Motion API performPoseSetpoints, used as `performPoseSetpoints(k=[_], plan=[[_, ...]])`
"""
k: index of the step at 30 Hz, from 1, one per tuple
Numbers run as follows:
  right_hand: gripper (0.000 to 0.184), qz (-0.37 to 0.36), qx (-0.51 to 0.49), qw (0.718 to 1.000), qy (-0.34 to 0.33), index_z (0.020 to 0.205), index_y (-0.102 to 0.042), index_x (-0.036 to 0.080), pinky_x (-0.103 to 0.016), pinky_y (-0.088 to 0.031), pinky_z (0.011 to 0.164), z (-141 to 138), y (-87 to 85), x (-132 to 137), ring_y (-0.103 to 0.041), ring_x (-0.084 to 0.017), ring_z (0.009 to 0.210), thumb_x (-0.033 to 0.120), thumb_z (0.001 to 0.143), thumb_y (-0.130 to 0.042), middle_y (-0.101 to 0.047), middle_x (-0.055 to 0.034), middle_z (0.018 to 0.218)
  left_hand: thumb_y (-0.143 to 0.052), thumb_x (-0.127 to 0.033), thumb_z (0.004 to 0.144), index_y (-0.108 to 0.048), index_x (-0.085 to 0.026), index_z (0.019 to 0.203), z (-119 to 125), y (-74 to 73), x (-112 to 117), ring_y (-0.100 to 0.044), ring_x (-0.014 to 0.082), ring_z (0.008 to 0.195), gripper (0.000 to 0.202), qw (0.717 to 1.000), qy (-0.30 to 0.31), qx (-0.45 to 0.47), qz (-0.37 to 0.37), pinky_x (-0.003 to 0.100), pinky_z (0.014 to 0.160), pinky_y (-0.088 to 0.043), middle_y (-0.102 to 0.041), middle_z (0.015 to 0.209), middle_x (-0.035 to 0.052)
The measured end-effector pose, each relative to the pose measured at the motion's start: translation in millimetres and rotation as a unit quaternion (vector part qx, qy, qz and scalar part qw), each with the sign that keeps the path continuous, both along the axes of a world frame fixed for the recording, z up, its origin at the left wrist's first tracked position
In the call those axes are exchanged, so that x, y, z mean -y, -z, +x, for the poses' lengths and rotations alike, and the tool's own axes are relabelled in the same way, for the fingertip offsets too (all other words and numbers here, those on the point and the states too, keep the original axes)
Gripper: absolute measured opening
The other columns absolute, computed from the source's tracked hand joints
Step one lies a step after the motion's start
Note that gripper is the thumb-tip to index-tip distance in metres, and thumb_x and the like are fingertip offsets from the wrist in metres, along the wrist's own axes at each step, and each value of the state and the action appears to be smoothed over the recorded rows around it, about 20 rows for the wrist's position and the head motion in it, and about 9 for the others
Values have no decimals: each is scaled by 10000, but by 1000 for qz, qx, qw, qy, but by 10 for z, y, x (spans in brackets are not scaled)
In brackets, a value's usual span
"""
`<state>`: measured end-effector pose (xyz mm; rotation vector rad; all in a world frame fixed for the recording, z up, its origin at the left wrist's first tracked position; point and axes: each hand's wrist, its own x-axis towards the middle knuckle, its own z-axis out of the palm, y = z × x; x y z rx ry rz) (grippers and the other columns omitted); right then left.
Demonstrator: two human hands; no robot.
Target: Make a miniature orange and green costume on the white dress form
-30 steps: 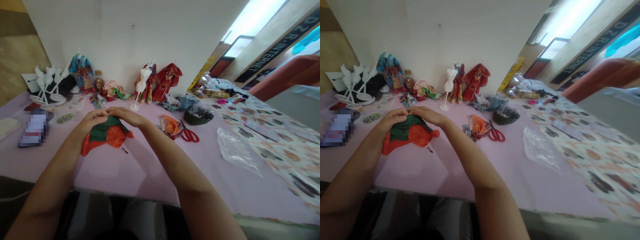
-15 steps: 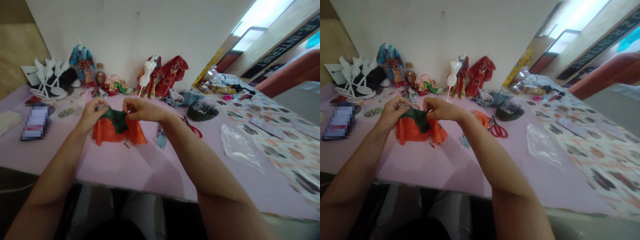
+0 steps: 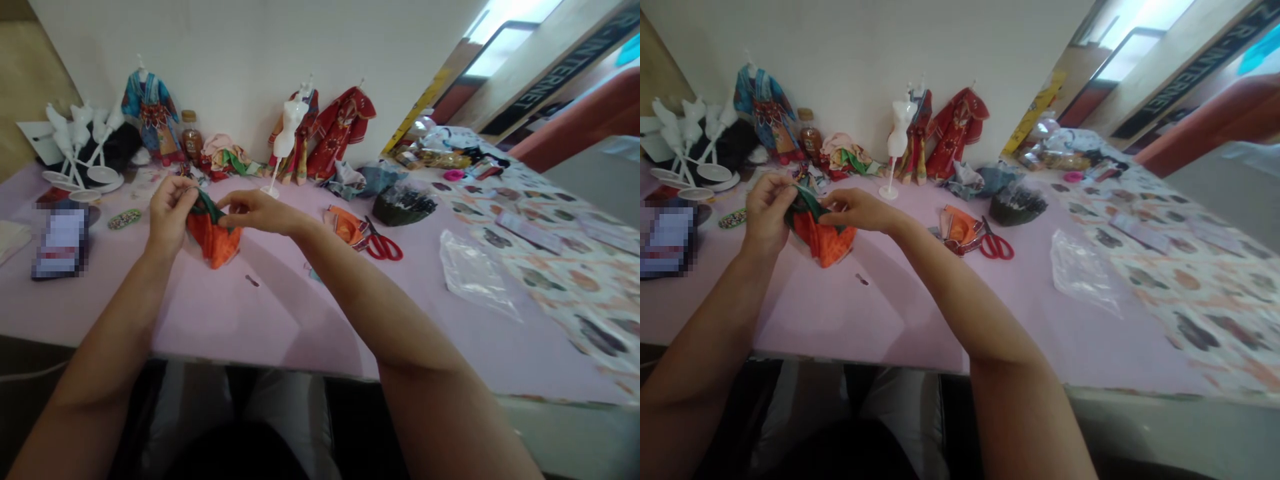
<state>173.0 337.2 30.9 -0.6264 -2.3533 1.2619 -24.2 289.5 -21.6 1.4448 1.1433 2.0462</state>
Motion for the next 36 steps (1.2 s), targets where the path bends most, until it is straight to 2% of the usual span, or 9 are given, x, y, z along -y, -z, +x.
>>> performPoseSetpoints(k=[3, 8, 13, 19, 22, 26, 29, 33, 36], plan=[[425, 27, -61, 997, 23, 1229, -637, 233, -323, -551, 896, -148, 46, 6, -628, -195, 1048, 416, 865, -758, -683, -59, 1152, -782, -386, 815, -621, -234, 814, 22, -13, 13, -575, 115, 643, 221, 1000, 15, 10, 4, 237, 621, -483, -596, 732, -31], [185, 30, -33, 999, -18, 1103, -637, 204, -241, -467, 672, -243, -34, -19, -537, -120, 717, 274, 932, -643, -580, 40, 758, -806, -299, 808, -641, -223, 781, 60, -48, 72, -498, 98, 554, 184, 1000, 11, -16, -11, 229, 536, -401, -559, 665, -52], [69, 96, 19, 995, -2, 844, -631, 167, -227, -375, 611, -39, -288, -41, -447, -97, 676, 208, 897, -646, -527, 43, 698, -762, -103, 787, -669, -187, 761, 63, -125, 125, -445, 78, 528, 128, 999, -12, 33, -8, 216, 521, -347, -531, 621, -64], [92, 170, 72, 980, 71, 793, -577, 177, -244, -360, 636, 376, -451, -122, -446, -110, 702, 195, 860, -638, -502, 39, 684, -587, 73, 749, -608, -155, 753, -19, -261, 73, -443, 60, 560, 228, 986, -97, 134, 29, 197, 577, -365, -542, 650, -69], [89, 202, 139, 963, 115, 773, -570, 185, -257, -367, 660, 675, -397, -106, -469, -119, 703, 198, 854, -605, -522, 29, 685, -521, 93, 746, -539, -164, 734, -59, -305, 28, -423, 59, 556, 258, 970, -135, 197, 45, 191, 571, -350, -486, 643, -79], [82, 166, 334, 918, 134, 783, -625, 201, -276, -395, 678, 1001, -189, 69, -536, -139, 698, 181, 846, -576, -628, -4, 736, -547, 71, 765, -542, -161, 760, -46, -283, 41, -433, 73, 595, 233, 971, -123, 193, 63, 205, 592, -349, -456, 682, -66], [116, 149, 421, 884, 136, 886, -671, 205, -281, -444, 733, 1114, -20, 232, -614, -164, 775, 185, 892, -557, -716, -44, 888, -563, 39, 772, -561, -159, 778, -25, -246, 62, -425, 80, 621, 198, 976, -116, 166, 81, 214, 624, -362, -474, 717, -53], [314, 148, 469, 861, 131, 1204, -681, 185, -320, -498, 850, 1175, 133, 364, -680, -243, 1036, 204, 898, -616, -710, -143, 1237, -581, 21, 757, -544, -175, 777, -54, -228, 7, -447, 92, 632, 201, 977, -135, 157, 54, 229, 639, -381, -480, 715, -52], [326, 177, 515, 827, 139, 1184, -698, 160, -375, -504, 862, 1217, 216, 383, -674, -313, 1127, 143, 876, -592, -703, -185, 1244, -584, 16, 741, -523, -182, 746, -103, -216, -56, -439, 91, 613, 207, 975, -156, 158, 31, 239, 618, -372, -462, 684, -59]])
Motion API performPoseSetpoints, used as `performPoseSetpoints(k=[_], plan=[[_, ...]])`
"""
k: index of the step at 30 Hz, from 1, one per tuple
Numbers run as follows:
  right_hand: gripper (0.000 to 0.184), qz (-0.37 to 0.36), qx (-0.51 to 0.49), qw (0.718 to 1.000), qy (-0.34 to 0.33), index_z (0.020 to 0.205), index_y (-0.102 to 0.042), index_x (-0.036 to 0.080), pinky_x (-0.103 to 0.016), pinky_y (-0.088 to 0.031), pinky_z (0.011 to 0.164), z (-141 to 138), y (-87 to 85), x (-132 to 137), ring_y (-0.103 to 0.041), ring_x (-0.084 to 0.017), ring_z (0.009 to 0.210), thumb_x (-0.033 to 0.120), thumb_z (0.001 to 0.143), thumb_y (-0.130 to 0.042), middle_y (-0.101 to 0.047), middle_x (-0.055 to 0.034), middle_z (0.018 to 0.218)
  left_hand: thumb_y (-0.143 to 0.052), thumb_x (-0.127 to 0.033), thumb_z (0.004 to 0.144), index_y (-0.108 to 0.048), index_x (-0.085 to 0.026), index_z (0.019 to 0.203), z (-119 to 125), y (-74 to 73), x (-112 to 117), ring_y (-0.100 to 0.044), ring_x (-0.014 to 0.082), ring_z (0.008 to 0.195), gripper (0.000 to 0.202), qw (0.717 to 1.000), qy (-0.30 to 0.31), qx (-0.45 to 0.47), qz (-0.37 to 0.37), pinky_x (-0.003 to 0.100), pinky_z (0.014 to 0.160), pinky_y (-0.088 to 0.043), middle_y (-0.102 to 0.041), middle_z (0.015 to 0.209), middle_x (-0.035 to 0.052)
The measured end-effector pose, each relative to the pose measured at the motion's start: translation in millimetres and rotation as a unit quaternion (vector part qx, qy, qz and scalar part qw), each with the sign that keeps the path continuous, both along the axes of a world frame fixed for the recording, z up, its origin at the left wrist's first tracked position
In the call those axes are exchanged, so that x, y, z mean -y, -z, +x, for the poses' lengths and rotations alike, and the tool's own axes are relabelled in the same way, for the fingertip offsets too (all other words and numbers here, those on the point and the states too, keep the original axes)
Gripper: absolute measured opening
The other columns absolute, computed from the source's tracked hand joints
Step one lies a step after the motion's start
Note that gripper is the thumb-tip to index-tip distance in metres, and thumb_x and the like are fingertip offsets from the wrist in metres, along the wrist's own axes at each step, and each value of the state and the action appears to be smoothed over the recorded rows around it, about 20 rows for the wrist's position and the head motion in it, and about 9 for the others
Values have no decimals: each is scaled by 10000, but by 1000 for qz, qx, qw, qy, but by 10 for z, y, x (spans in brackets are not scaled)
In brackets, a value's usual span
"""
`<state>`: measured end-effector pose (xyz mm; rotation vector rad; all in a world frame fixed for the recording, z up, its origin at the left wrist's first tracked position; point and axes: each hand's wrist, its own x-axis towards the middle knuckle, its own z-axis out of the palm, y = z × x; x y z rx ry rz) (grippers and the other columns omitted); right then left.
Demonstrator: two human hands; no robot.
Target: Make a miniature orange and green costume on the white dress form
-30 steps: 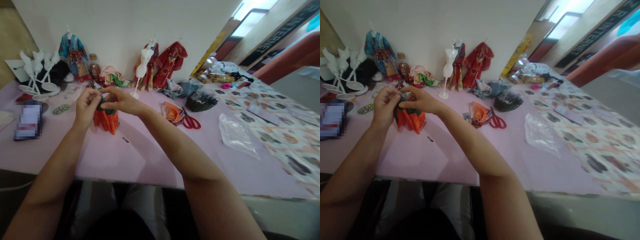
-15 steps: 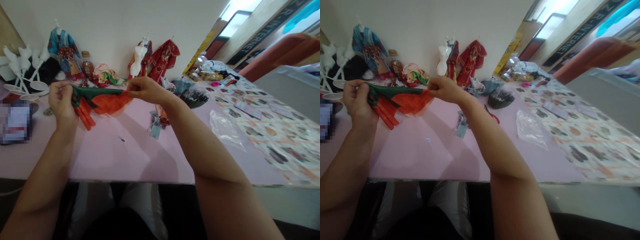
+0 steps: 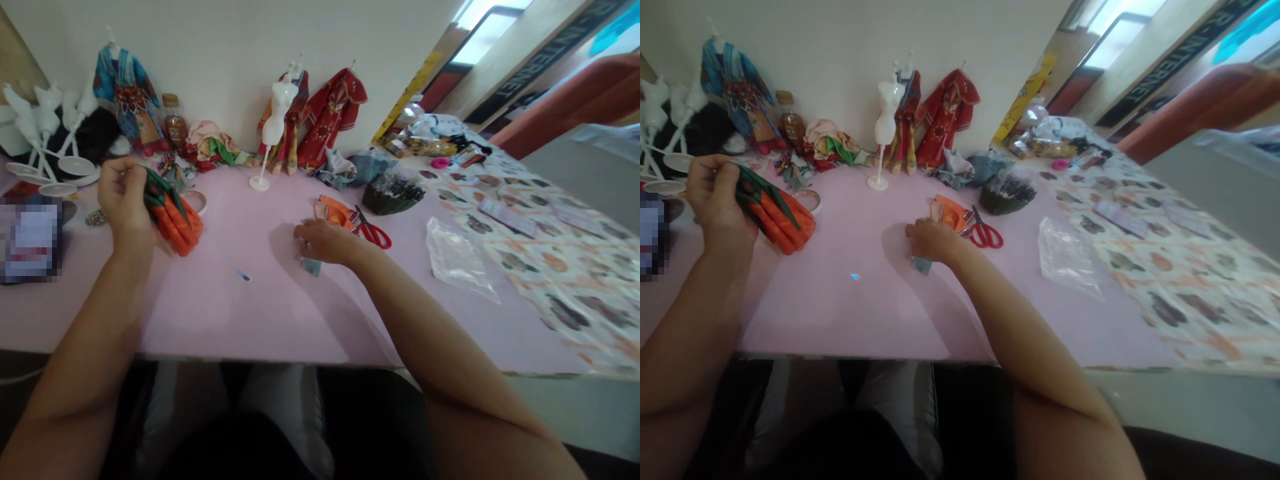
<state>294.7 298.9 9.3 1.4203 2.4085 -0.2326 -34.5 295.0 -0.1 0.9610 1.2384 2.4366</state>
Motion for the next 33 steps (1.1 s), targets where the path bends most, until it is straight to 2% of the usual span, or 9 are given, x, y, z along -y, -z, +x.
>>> performPoseSetpoints(k=[3, 7, 11, 14, 17, 22, 28, 31, 33], plan=[[222, 2, 13, 1000, 26, 988, -720, 172, -371, -501, 791, 72, 30, -48, -698, -295, 994, 101, 874, -544, -742, -152, 1075, -673, -78, 761, -519, -189, 738, -32, 34, 6, -443, 88, 626, 192, 1000, 7, -28, -4, 256, 629, -387, -465, 683, -56], [144, 15, -127, 991, 47, 794, -686, 195, -329, -481, 742, 284, -120, -208, -643, -216, 807, 101, 831, -584, -698, -83, 840, -772, -292, 828, -508, -200, 741, -28, 62, 129, -551, 133, 734, 292, 996, 30, -87, -3, 338, 650, -377, -459, 695, -25], [70, 119, -342, 929, 73, 862, -683, 205, -326, -470, 755, 559, -386, -370, -585, -188, 780, 212, 858, -613, -664, -44, 839, -801, -426, 821, -494, -201, 719, -13, 39, 214, -613, 205, 832, 393, 993, 34, -114, -28, 376, 632, -348, -428, 702, 1], [60, 179, -410, 889, 98, 874, -674, 198, -339, -473, 771, 687, -499, -428, -571, -188, 801, 232, 850, -631, -649, -37, 844, -814, -424, 794, -499, -202, 712, 4, 32, 193, -563, 163, 759, 394, 993, 33, -106, -29, 356, 634, -374, -447, 705, -1], [69, 205, -418, 877, 118, 889, -667, 210, -346, -485, 757, 739, -515, -435, -585, -195, 806, 237, 875, -605, -639, -34, 830, -794, -304, 764, -519, -196, 721, 32, 45, 145, -475, 108, 662, 299, 997, 14, -74, -2, 300, 625, -390, -460, 695, -25], [147, 225, -381, 888, 124, 936, -691, 225, -396, -526, 799, 838, -448, -455, -642, -232, 851, 259, 925, -549, -695, -74, 899, -659, -62, 766, -588, -178, 778, 68, 58, 129, -498, 100, 679, 136, 998, 24, -46, -20, 245, 669, -427, -537, 716, -33], [258, 189, -131, 961, 153, 1038, -774, 187, -511, -514, 1000, 890, -308, -530, -654, -362, 1120, 193, 871, -578, -725, -165, 1063, -678, -65, 775, -625, -182, 775, 108, 80, 161, -511, 94, 631, 128, 998, 50, -23, -6, 232, 622, -422, -571, 694, -36], [398, 189, -156, 960, 136, 1275, -717, 174, -523, -487, 1076, 717, -312, -576, -622, -372, 1227, 280, 909, -603, -686, -197, 1268, -722, -105, 785, -640, -184, 783, 133, 114, 163, -544, 96, 640, 114, 998, 63, -18, -13, 237, 621, -444, -603, 706, -26], [414, 207, -220, 947, 111, 1299, -693, 186, -523, -497, 1065, 522, -339, -645, -631, -360, 1206, 321, 916, -610, -686, -185, 1269, -742, -137, 804, -642, -194, 782, 147, 130, 159, -556, 104, 638, 117, 998, 57, -20, -27, 245, 608, -454, -617, 708, -22]])
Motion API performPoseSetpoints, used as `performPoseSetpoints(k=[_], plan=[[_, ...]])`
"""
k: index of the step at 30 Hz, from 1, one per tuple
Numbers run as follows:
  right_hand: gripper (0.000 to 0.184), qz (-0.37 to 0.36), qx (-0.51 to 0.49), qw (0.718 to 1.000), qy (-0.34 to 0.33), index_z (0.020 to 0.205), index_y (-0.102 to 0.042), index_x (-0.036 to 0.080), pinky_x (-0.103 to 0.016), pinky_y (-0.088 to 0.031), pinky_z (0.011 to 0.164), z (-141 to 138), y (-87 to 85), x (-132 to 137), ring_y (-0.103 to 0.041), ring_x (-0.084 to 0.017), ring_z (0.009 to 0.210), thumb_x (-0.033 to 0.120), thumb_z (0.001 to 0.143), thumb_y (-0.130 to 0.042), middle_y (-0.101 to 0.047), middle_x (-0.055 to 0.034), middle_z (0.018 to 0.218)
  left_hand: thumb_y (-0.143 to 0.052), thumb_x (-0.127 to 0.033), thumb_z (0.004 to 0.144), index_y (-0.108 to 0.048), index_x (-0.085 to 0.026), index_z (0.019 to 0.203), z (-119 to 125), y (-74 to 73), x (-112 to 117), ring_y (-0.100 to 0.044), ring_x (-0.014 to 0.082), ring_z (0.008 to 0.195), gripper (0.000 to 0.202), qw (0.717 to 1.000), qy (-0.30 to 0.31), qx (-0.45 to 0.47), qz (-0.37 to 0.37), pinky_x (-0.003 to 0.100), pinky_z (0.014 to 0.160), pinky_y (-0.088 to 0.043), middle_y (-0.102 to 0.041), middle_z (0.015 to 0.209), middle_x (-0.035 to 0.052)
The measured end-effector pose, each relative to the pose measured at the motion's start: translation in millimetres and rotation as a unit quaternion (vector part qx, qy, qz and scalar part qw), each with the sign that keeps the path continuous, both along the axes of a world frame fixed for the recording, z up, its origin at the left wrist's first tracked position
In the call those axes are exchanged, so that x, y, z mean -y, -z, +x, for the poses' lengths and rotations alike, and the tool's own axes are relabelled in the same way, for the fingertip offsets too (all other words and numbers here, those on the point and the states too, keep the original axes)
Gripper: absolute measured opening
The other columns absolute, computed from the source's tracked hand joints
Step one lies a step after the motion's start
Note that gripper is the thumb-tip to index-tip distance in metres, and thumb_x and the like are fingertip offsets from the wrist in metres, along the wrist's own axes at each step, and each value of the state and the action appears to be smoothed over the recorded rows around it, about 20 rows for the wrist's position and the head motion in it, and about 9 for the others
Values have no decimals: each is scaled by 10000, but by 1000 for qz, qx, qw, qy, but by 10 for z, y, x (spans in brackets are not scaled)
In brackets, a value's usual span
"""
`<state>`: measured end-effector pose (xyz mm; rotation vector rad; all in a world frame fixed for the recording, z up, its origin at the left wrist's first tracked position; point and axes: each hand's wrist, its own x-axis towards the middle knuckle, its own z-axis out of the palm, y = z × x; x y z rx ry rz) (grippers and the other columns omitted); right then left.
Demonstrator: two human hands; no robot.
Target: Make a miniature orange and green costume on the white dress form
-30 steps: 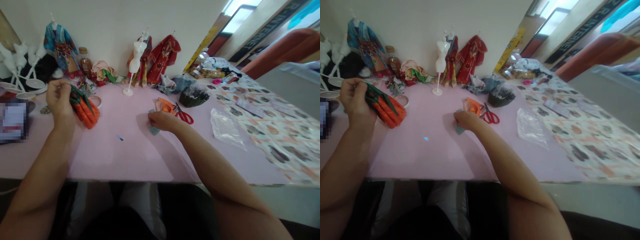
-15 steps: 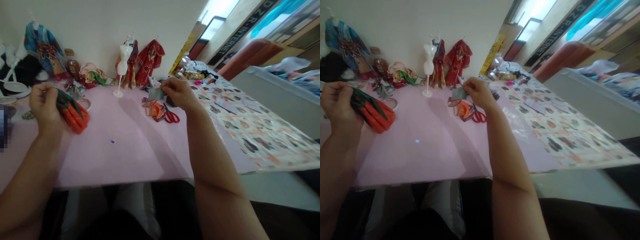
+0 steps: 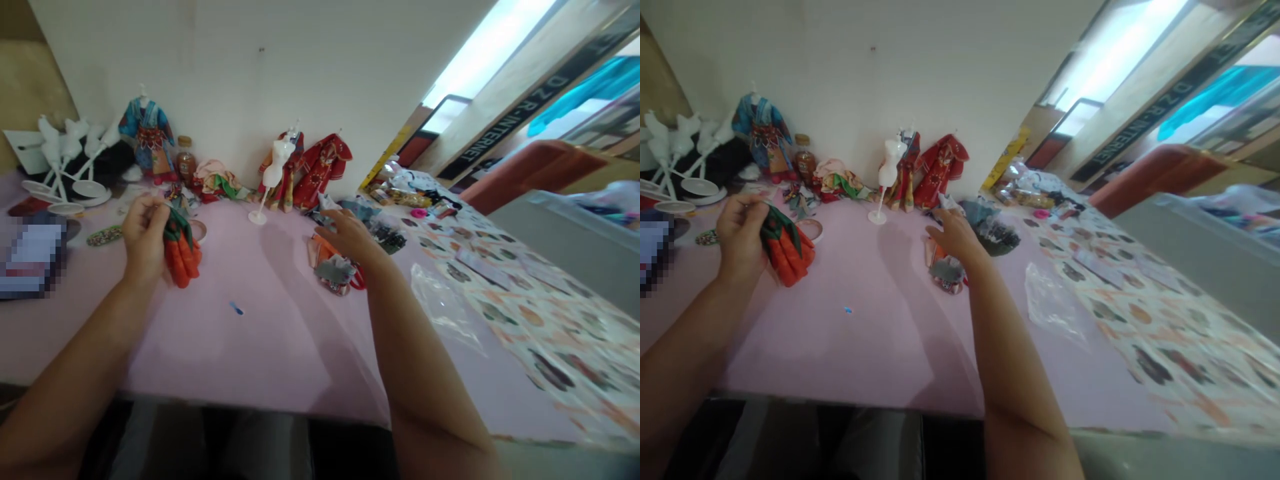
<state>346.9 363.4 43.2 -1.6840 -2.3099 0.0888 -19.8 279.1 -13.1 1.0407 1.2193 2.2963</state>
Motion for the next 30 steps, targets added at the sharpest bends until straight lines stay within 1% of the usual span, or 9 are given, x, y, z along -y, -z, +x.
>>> performPoseSetpoints(k=[2, 4, 7, 9, 11, 16, 23, 26, 30], plan=[[382, 12, -76, 997, -23, 1250, -692, 195, -502, -531, 1000, -239, -13, -113, -655, -334, 1130, 333, 900, -629, -698, -156, 1214, -752, -158, 815, -646, -204, 782, 9, 6, 0, -555, 112, 633, 120, 1000, -2, -3, -6, 248, 598, -455, -621, 702, -21], [343, -18, -172, 984, -39, 1187, -681, 206, -445, -561, 897, -492, 15, -266, -662, -292, 1053, 332, 869, -665, -698, -121, 1181, -751, -158, 812, -649, -208, 781, 17, -1, 7, -556, 116, 646, 118, 1000, -1, -6, -3, 245, 609, -461, -623, 705, -20], [396, -89, -336, 937, -19, 1148, -615, 221, -333, -541, 703, -830, 141, -532, -639, -227, 942, 300, 787, -757, -683, -86, 1135, -735, -127, 812, -646, -199, 778, 30, -27, 24, -547, 106, 651, 120, 1000, -2, -16, -5, 235, 613, -457, -611, 711, -23], [374, -105, -417, 903, -8, 1069, -590, 231, -284, -488, 634, -997, 251, -696, -600, -181, 835, 284, 756, -789, -673, -49, 1013, -703, -81, 822, -642, -193, 781, 37, -44, 30, -533, 96, 637, 134, 1000, 0, -24, -6, 229, 601, -447, -597, 706, -29], [308, -129, -465, 876, -23, 1003, -580, 240, -258, -437, 603, -1113, 348, -827, -548, -145, 752, 289, 773, -779, -649, -18, 933, -661, -16, 821, -644, -188, 782, 37, -52, 29, -534, 89, 645, 177, 999, 11, -31, 2, 220, 608, -447, -595, 711, -32], [228, -176, -521, 834, -35, 953, -564, 247, -258, -413, 627, -1262, 466, -1019, -500, -117, 688, 267, 808, -739, -610, 26, 866, -650, 28, 835, -663, -194, 794, 37, -59, 19, -545, 88, 654, 226, 999, 22, -41, 1, 218, 615, -453, -598, 719, -35], [252, -219, -529, 820, 3, 874, -519, 241, -241, -461, 656, -1447, 535, -1106, -577, -111, 696, 231, 790, -756, -608, 29, 789, -711, -47, 861, -638, -190, 770, 80, -80, 19, -522, 79, 603, 184, 999, 12, -37, -18, 218, 576, -449, -575, 682, -43], [236, -225, -554, 801, 32, 844, -537, 228, -236, -482, 678, -1522, 547, -1055, -585, -99, 678, 173, 774, -756, -617, 30, 760, -761, -140, 873, -650, -204, 774, 109, -86, 62, -533, 92, 582, 162, 999, 28, -37, -13, 235, 547, -467, -586, 656, -38], [139, -202, -561, 802, 31, 809, -567, 210, -224, -496, 676, -1530, 557, -962, -591, -86, 656, 175, 843, -697, -636, 18, 762, -832, -338, 847, -658, -251, 779, 166, -96, 120, -534, 116, 512, 206, 998, 50, -3, -32, 269, 473, -469, -597, 616, -38]])
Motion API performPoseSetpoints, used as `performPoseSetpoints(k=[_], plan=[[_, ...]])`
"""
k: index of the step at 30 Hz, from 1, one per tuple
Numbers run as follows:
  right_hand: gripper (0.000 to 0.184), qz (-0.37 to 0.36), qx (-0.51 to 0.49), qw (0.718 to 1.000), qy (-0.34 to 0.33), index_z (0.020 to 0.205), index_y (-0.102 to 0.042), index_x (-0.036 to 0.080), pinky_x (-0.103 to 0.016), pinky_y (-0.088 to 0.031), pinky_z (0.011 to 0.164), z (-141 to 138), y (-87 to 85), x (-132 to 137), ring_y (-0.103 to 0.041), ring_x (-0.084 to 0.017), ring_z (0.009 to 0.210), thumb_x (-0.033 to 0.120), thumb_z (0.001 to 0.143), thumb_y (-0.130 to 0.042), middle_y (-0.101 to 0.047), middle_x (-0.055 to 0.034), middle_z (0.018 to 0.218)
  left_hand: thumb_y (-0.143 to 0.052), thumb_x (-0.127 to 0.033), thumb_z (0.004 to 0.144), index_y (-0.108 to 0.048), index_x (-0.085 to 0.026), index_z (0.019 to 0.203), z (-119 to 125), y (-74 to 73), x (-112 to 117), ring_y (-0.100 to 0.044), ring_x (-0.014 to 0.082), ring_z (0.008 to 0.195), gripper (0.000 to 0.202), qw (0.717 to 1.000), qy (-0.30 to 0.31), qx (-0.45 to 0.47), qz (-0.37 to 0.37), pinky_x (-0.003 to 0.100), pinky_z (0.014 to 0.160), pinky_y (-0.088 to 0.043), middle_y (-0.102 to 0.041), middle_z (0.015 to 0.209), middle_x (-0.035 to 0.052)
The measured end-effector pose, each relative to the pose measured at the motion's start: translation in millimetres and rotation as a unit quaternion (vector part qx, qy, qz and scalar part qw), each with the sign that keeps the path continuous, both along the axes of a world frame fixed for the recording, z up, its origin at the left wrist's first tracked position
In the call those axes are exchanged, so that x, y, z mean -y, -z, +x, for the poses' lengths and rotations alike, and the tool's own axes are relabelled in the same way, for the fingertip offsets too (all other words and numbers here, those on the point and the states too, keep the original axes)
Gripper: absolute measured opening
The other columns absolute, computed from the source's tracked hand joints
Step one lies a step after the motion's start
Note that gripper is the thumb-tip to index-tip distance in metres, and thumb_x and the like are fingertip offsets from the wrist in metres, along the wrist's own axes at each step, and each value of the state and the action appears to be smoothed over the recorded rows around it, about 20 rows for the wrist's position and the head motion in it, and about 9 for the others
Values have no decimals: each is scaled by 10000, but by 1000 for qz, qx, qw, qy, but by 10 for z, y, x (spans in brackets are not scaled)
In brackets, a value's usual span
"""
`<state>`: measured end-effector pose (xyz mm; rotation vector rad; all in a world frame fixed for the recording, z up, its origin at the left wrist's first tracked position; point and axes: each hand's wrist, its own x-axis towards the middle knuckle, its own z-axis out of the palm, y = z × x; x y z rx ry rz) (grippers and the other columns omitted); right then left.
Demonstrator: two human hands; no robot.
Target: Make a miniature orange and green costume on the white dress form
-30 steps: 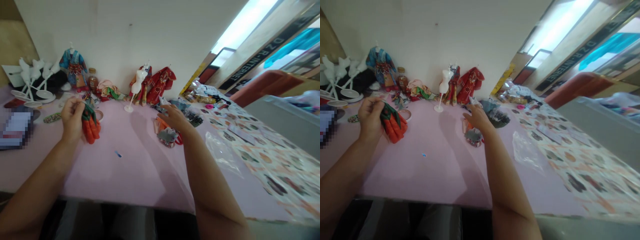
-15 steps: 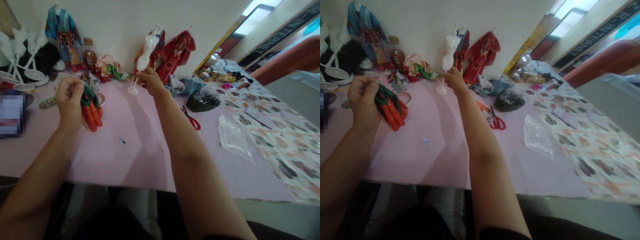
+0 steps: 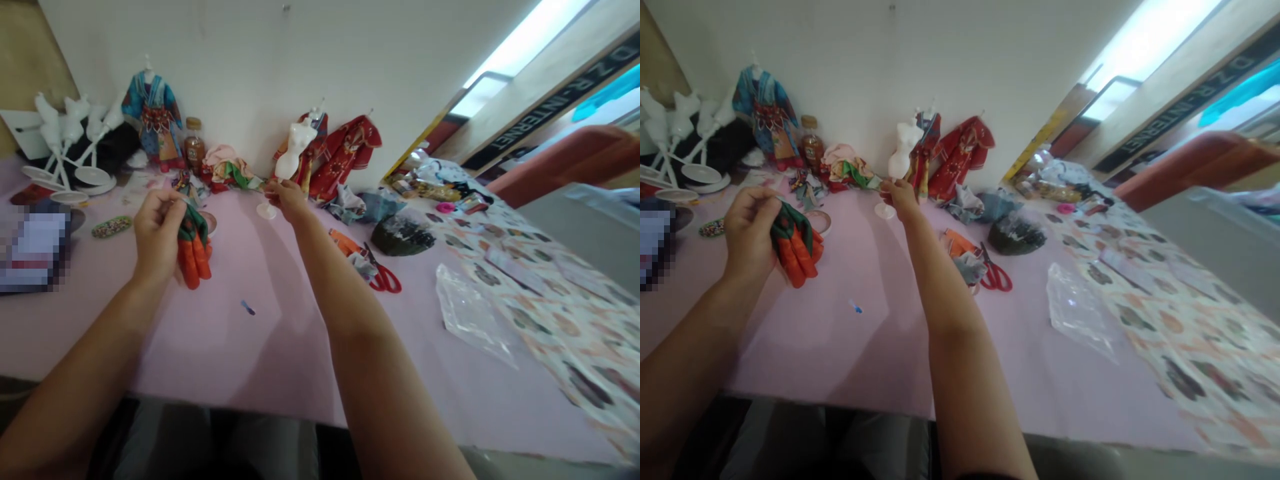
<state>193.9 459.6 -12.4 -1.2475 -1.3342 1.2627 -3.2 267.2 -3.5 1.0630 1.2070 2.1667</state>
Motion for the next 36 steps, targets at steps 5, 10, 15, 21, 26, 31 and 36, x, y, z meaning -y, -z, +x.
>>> performPoseSetpoints(k=[5, 10, 15, 21, 26, 31, 36], plan=[[138, 29, 13, 999, -8, 793, -637, 181, -227, -524, 689, 63, 19, 136, -621, -86, 668, 222, 924, -643, -689, -26, 840, -878, -443, 778, -661, -266, 765, 47, 0, 10, -551, 135, 474, 280, 1000, 11, 27, -8, 274, 417, -477, -595, 590, -32], [92, 58, 21, 998, -19, 809, -655, 178, -258, -568, 751, 94, 86, 284, -661, -109, 710, 206, 889, -691, -699, -27, 838, -881, -444, 769, -647, -256, 754, 59, 3, -9, -538, 135, 475, 301, 998, 31, 45, -11, 249, 411, -470, -577, 568, -27], [162, 72, 17, 997, -24, 821, -657, 182, -286, -600, 776, 119, 103, 448, -698, -134, 735, 308, 873, -743, -714, -31, 819, -861, -337, 760, -655, -221, 769, 20, -38, 23, -538, 96, 497, 237, 993, 80, 78, -35, 181, 450, -477, -585, 599, -40], [224, 47, -51, 992, -107, 822, -694, 178, -302, -630, 785, 8, -13, 985, -725, -147, 745, 385, 878, -759, -746, -66, 881, -809, -308, 752, -669, -201, 769, 39, -156, 183, -573, 97, 533, 176, 981, 171, 43, -78, 185, 502, -483, -623, 641, -38], [272, 2, -84, 978, -192, 784, -693, 168, -297, -614, 769, -107, -117, 1448, -696, -148, 738, 411, 830, -806, -728, -50, 810, -780, -417, 756, -682, -193, 777, 182, -419, 331, -579, 125, 562, 245, 952, 284, -71, -94, 232, 547, -468, -640, 642, -17], [322, 36, -111, 966, -231, 753, -647, 170, -272, -536, 694, -81, -157, 1677, -599, -137, 708, 461, 846, -749, -647, 5, 728, -699, -429, 779, -662, -197, 731, 312, -645, 325, -532, 134, 610, 240, 920, 280, -260, -87, 268, 616, -426, -606, 652, -23], [245, 45, -115, 967, -225, 848, -666, 177, -290, -512, 752, -29, -59, 1794, -593, -159, 785, 418, 872, -699, -671, -8, 822, -716, -437, 719, -649, -206, 838, 366, -549, 206, -497, 140, 617, 269, 918, 168, -335, -131, 283, 653, -386, -565, 646, -51]])
